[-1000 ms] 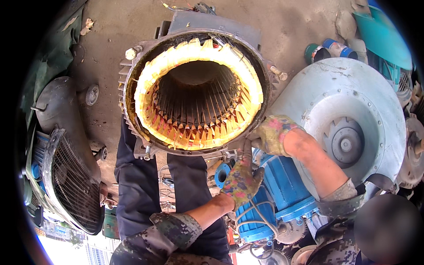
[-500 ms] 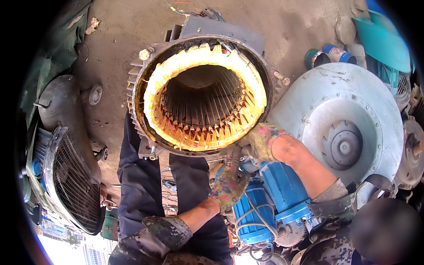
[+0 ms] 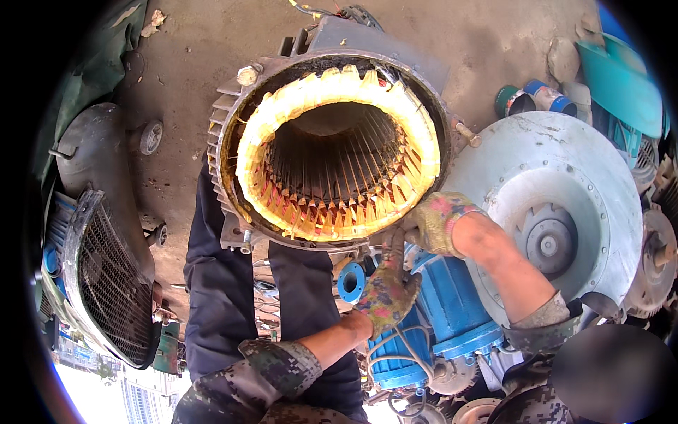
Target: The person uses an angle grinder to clean a motor component, then sits on the ground and uses a metal file to scrape the interior of a motor stator. The person rotates the stator and continues filing the inner surface.
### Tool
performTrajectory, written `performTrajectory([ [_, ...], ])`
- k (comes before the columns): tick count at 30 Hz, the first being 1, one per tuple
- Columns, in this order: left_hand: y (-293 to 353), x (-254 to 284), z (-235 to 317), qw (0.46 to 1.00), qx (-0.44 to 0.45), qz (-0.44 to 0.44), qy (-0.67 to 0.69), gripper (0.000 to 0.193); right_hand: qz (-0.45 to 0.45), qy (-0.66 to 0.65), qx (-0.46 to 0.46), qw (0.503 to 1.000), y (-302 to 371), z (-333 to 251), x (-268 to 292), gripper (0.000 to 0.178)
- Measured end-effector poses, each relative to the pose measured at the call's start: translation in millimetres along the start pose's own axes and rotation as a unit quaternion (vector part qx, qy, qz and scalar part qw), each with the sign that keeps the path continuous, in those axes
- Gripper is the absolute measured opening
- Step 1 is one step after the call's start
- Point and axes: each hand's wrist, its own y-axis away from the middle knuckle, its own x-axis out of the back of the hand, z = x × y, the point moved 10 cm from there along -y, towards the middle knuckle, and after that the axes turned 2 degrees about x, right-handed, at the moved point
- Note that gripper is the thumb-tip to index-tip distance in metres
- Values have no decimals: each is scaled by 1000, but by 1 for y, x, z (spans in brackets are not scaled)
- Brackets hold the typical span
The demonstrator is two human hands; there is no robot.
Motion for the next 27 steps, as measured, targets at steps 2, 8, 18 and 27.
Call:
performTrajectory([
  [2, 7, 4, -12, 1000, -1, 15, 0, 90, 9, -153, -36, 987, -12, 17, -27, 25],
  [8, -1, 0, 0, 999, -14, -41, -23, 90, 33, 46, -10, 998, 2, 17, -12, 24],
  [18, 28, 36, -35, 989, -9, 23, -148, 89, 77, -55, 61, 994, -23, -16, -46, 21],
  [27, 40, 41, -33, 986, -26, 100, -131, 85, 103, -99, 82, 986, -28, -17, -67, 21],
])
